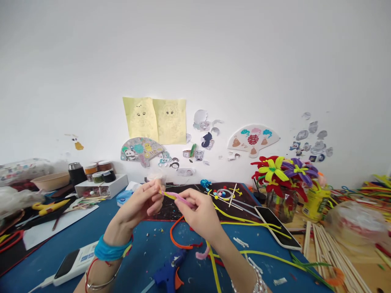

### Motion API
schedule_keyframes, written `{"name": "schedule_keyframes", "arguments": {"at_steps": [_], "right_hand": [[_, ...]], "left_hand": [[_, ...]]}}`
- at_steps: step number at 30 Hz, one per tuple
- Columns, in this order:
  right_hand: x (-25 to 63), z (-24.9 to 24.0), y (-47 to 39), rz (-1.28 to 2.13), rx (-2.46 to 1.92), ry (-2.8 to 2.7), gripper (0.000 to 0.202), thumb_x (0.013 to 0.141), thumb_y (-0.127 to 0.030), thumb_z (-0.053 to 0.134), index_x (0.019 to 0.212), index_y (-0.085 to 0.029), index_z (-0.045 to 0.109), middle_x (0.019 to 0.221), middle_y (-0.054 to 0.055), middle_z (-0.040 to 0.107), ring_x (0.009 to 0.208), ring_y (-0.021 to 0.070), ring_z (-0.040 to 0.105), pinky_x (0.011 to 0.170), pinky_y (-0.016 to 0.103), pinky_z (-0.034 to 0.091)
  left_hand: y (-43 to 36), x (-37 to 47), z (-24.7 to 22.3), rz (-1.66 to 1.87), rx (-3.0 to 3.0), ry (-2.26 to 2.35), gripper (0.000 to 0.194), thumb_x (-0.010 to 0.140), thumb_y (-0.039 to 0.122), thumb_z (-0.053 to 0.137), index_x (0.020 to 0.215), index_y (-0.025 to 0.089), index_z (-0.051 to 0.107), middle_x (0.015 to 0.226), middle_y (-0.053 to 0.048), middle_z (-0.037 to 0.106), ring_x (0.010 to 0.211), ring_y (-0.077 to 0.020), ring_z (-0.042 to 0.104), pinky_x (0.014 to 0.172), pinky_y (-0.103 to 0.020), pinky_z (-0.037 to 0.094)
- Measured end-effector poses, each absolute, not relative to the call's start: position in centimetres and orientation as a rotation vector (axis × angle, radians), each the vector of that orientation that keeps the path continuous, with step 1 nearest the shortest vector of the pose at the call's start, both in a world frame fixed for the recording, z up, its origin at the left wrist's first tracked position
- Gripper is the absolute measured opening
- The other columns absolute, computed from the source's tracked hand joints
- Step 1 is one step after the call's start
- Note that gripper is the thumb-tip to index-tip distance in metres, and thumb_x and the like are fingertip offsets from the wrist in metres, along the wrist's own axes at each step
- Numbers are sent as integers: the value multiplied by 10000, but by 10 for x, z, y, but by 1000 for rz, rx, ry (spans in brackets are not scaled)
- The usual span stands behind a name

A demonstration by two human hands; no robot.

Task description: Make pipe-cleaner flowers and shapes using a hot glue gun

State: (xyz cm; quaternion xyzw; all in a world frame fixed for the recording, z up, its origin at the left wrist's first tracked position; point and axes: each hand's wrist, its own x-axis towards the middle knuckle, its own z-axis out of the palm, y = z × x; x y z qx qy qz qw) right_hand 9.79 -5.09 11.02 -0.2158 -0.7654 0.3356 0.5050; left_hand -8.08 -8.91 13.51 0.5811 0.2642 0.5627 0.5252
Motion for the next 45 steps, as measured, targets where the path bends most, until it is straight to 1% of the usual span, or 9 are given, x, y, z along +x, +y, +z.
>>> {"name": "schedule_keyframes", "arguments": {"at_steps": [6, 14, 22, 28, 31, 33, 36, 38, 45], "right_hand": [[88, 112, -58, 1830, -330, -1588, 163, 773, -244, 573, 663, -178, 473, 371, -133, 215, 361, 35, 116, 394, 208, 158], [90, 107, -58, 2130, -218, -1565, 126, 785, -228, 525, 680, -165, 496, 362, -130, 245, 349, 32, 117, 395, 202, 151], [90, 113, -62, 1334, -477, -1801, 216, 791, -269, 552, 651, -182, 412, 483, -90, 346, 434, 49, 263, 424, 193, 206], [91, 104, -53, 40, -560, -1799, 176, 818, -185, 526, 644, -171, 508, 495, -62, 395, 448, 66, 337, 471, 217, 266], [96, 98, -35, -618, -355, -1707, 43, 801, -134, 575, 821, -157, 605, 508, -38, 506, 483, 91, 419, 524, 250, 290], [102, 95, -24, -836, -255, -1692, 143, 795, -149, 606, 938, -142, 609, 514, -28, 536, 487, 101, 433, 522, 266, 286], [111, 93, -13, -879, -233, -1758, 178, 812, -186, 604, 989, -178, 624, 538, -15, 562, 489, 107, 441, 517, 275, 281], [114, 93, -11, -803, -290, -1825, 179, 830, -189, 576, 995, -212, 640, 594, 8, 595, 533, 118, 481, 533, 275, 300], [105, 104, -31, -419, -396, -1893, 147, 837, -221, 540, 931, -196, 650, 789, 51, 577, 662, 128, 518, 604, 248, 383]], "left_hand": [[-96, -87, 134, 1295, 1706, 534, 167, 811, 316, 590, 917, 189, 617, 611, -1, 575, 457, -88, 547, 420, -180, 414], [-81, -100, 130, 1495, 1876, 537, 70, 752, 213, 650, 772, 178, 708, 809, -58, 632, 638, -152, 630, 505, -244, 506], [-79, -82, 126, 1742, 1760, 663, 95, 780, 197, 628, 696, 158, 648, 744, -37, 691, 701, -154, 653, 669, -262, 513], [-79, -61, 125, 1857, 1494, 841, 168, 764, 287, 647, 702, 131, 641, 710, -26, 679, 626, -107, 634, 638, -199, 510], [-84, -55, 127, 1819, 1341, 862, 208, 743, 317, 662, 680, 123, 619, 639, -16, 656, 547, -94, 618, 573, -182, 506], [-85, -53, 128, 1697, 1227, 866, 245, 731, 342, 665, 654, 116, 610, 541, 6, 608, 409, -53, 537, 429, -137, 435], [-84, -54, 127, 1496, 1105, 828, 272, 715, 365, 669, 642, 109, 615, 458, 31, 542, 293, -14, 397, 305, -120, 310], [-82, -55, 127, 1478, 1083, 796, 253, 705, 355, 682, 673, 112, 618, 496, 21, 573, 314, -22, 432, 322, -122, 351], [-84, -55, 129, 1754, 1125, 789, 224, 730, 317, 680, 719, 119, 574, 718, -33, 672, 630, -108, 652, 645, -202, 550]]}}
